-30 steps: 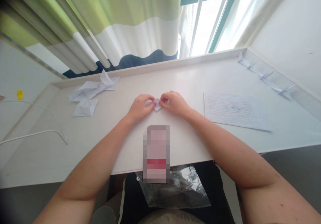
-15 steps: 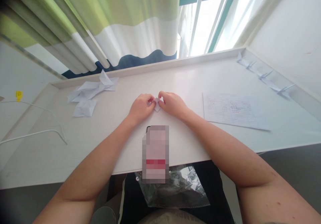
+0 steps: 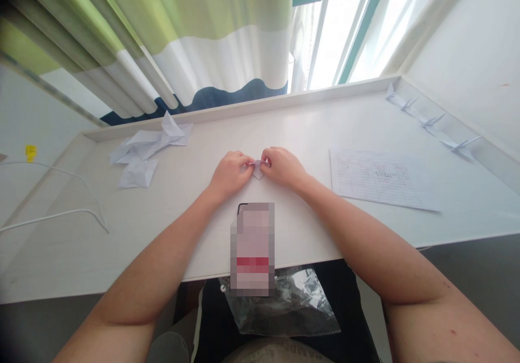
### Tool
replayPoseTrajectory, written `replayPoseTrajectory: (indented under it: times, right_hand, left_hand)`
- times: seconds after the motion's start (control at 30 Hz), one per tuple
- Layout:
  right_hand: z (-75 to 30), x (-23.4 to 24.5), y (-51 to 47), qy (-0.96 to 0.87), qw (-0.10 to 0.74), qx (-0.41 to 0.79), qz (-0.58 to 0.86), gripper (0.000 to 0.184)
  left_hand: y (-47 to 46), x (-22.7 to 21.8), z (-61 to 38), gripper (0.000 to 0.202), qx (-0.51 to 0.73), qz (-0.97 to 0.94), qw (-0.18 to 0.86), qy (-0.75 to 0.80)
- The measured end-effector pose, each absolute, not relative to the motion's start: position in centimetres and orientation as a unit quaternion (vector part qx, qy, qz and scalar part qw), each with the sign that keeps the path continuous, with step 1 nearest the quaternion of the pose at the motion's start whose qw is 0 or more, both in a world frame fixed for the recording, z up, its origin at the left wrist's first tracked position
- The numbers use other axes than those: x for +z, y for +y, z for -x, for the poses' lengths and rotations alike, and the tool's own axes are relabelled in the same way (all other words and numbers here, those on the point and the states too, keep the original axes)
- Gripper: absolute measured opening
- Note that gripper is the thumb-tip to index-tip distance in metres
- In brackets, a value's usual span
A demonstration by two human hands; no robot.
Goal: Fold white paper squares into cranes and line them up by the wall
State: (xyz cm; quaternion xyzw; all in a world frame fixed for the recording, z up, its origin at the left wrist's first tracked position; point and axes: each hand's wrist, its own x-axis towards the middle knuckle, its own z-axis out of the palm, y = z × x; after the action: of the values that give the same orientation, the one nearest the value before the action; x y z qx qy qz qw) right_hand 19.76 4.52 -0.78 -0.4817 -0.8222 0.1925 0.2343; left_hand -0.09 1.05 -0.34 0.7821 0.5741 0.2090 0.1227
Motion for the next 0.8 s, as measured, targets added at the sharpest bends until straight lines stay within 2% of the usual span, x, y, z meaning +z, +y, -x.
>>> replayPoseTrajectory:
  times: [0.2, 0.5, 0.67, 0.8]
  right_hand:
    - [-19.5, -0.8, 4.4, -0.816, 0.227, 0.196, 0.494, 0.012]
    - [-19.6, -1.5, 4.7, -0.825, 0.264, 0.216, 0.45, 0.013]
    - [-19.1, -0.9, 4.6, -0.814, 0.26, 0.222, 0.469, 0.019]
    - [-18.9, -0.1, 4.2, -0.79, 0.263, 0.241, 0.498, 0.009]
  left_hand:
    - [1.2, -0.3, -0.2, 0.019, 0.195, -0.777, 0.122, 0.586]
    - [1.4, -0.5, -0.1, 0.018, 0.208, -0.781, 0.124, 0.576]
    - [1.5, -0.6, -0.4, 0.018, 0.195, -0.786, 0.105, 0.577]
    - [1.5, -0.4, -0.6, 0.014, 0.195, -0.783, 0.1, 0.582]
